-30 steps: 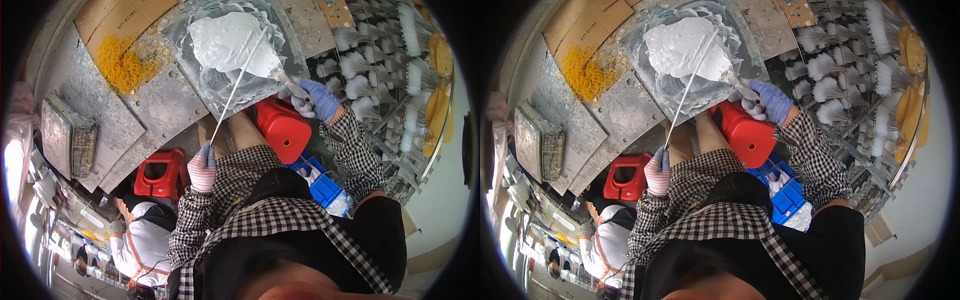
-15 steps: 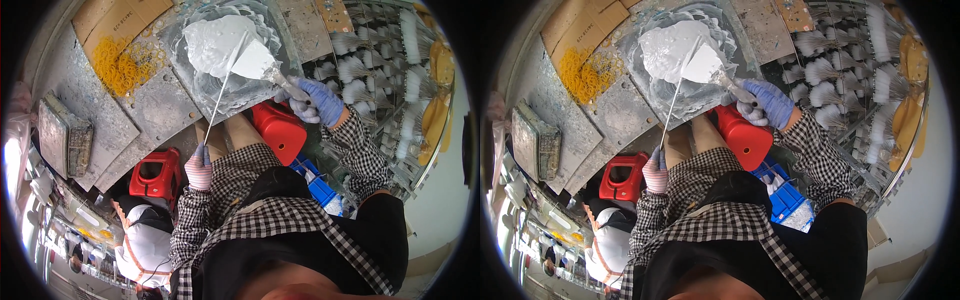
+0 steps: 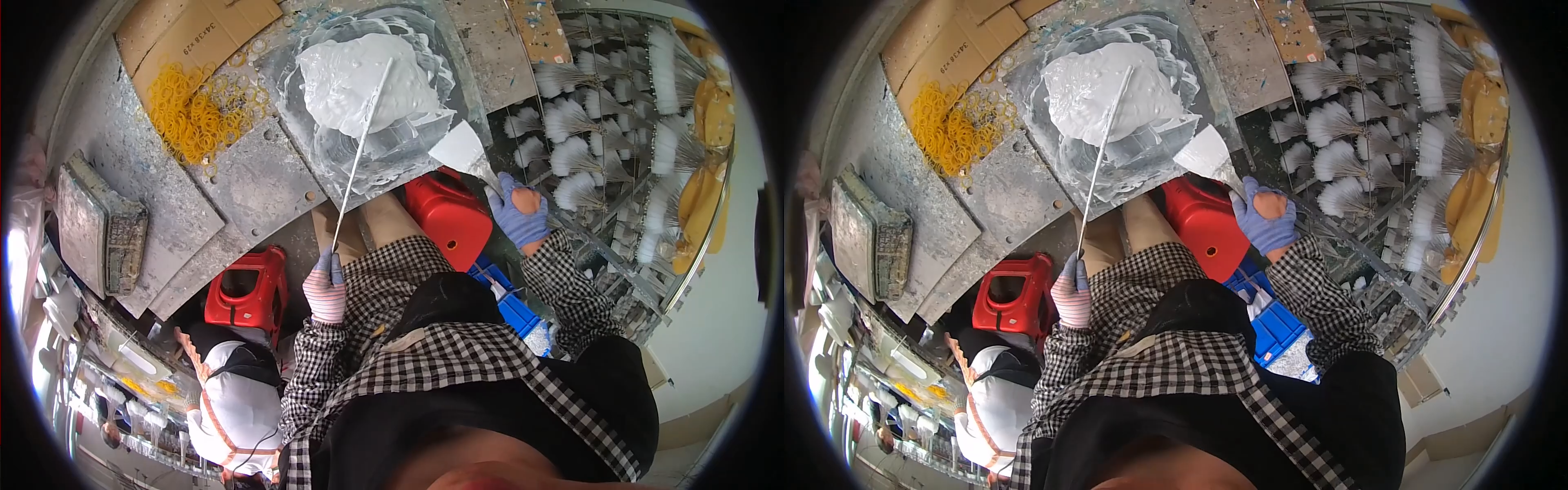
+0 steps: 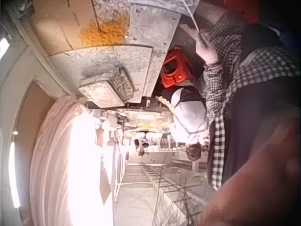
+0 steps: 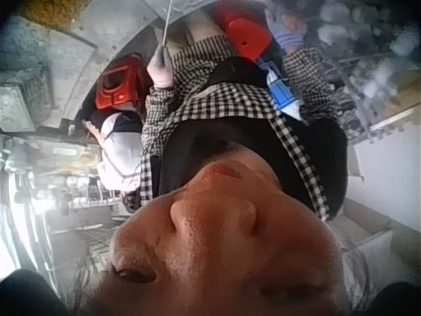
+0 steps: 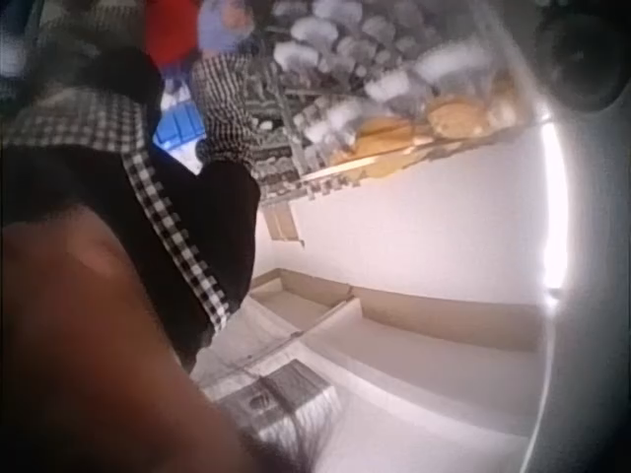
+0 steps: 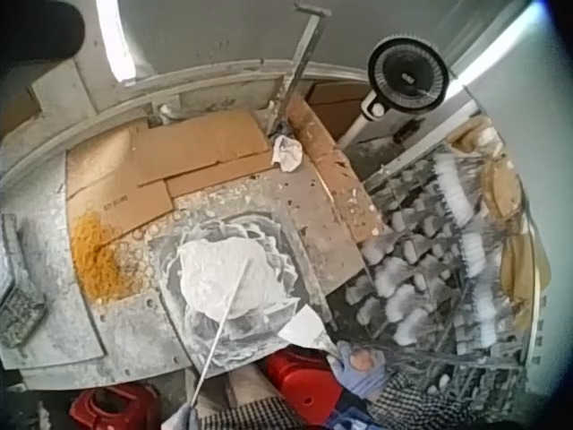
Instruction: Mixing white paste on a palette and applying it to a small rod using a palette knife.
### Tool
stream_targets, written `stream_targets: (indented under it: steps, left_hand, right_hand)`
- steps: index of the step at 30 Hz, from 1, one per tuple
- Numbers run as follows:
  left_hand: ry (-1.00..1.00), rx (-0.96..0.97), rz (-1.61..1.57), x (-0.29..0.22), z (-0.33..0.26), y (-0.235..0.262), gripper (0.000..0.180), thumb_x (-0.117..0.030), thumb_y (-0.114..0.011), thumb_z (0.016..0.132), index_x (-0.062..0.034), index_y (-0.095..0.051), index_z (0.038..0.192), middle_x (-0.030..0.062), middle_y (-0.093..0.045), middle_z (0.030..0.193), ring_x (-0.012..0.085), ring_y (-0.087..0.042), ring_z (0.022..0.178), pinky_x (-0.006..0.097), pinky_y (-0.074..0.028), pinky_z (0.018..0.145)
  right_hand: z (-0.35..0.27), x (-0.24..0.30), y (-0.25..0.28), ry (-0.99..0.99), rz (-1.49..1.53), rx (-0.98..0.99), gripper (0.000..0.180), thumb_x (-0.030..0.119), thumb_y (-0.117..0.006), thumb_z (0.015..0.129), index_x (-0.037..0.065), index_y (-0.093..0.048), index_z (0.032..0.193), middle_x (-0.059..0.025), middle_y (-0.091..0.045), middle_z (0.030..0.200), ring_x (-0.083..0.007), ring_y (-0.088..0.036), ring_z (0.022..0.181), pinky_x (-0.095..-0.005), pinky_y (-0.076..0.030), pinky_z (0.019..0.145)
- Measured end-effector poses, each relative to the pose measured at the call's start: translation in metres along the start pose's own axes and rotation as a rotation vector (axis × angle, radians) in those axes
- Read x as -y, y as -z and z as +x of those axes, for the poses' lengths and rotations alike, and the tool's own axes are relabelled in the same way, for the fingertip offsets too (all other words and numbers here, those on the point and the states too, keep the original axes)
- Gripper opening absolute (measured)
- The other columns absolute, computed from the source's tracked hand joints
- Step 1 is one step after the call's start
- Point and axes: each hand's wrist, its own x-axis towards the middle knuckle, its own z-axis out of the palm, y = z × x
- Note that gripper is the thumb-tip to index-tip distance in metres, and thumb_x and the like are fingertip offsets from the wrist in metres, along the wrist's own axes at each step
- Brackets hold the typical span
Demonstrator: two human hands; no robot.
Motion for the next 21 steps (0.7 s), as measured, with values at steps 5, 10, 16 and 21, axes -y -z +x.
stream_targets:
  steps: [5, 10, 16, 21]
  left_hand:
    - [-0.050, -0.056, 0.025, -0.005, -0.014, -0.007, 0.025, -0.007, -0.065, 0.092, -0.0048, -0.066, 0.117, 0.0187, -0.067, 0.078, 0.0310, -0.064, 0.064, 0.036, -0.051, 0.060]
    - [0.054, -0.053, -0.033, -0.018, -0.023, -0.014, 0.024, -0.006, -0.064, 0.093, -0.0034, -0.067, 0.116, 0.0191, -0.070, 0.085, 0.0299, -0.068, 0.070, 0.036, -0.053, 0.065]
    - [0.147, -0.118, -0.090, -0.021, -0.028, -0.032, 0.024, -0.006, -0.063, 0.094, -0.0024, -0.067, 0.117, 0.0194, -0.072, 0.091, 0.0287, -0.071, 0.076, 0.035, -0.055, 0.070]
    - [0.444, -0.112, -0.156, -0.029, -0.028, -0.042, 0.023, -0.008, -0.060, 0.097, -0.0022, -0.066, 0.119, 0.0167, -0.073, 0.090, 0.0169, -0.068, 0.074, 0.031, -0.054, 0.070]
  right_hand:
    - [0.065, 0.010, 0.017, -0.009, -0.074, 0.047, 0.033, 0.041, -0.059, 0.090, 0.010, -0.060, 0.101, -0.0182, -0.067, 0.073, -0.0386, -0.066, 0.067, -0.0480, -0.051, 0.060]
    - [0.162, -0.021, 0.062, 0.202, -0.217, 0.092, 0.033, 0.044, -0.057, 0.090, 0.012, -0.058, 0.099, -0.0169, -0.067, 0.082, -0.0384, -0.066, 0.076, -0.0496, -0.050, 0.068]
    - [0.287, -0.014, 0.116, 0.532, -0.477, 0.022, 0.036, 0.043, -0.056, 0.091, 0.014, -0.062, 0.111, -0.0116, -0.069, 0.083, -0.0333, -0.067, 0.076, -0.0451, -0.051, 0.069]
    - [0.335, 0.067, 0.168, 0.878, -0.786, 0.013, 0.023, 0.037, -0.061, 0.079, 0.014, -0.062, 0.082, -0.0096, -0.062, 0.067, -0.0286, -0.064, 0.061, -0.0438, -0.049, 0.052]
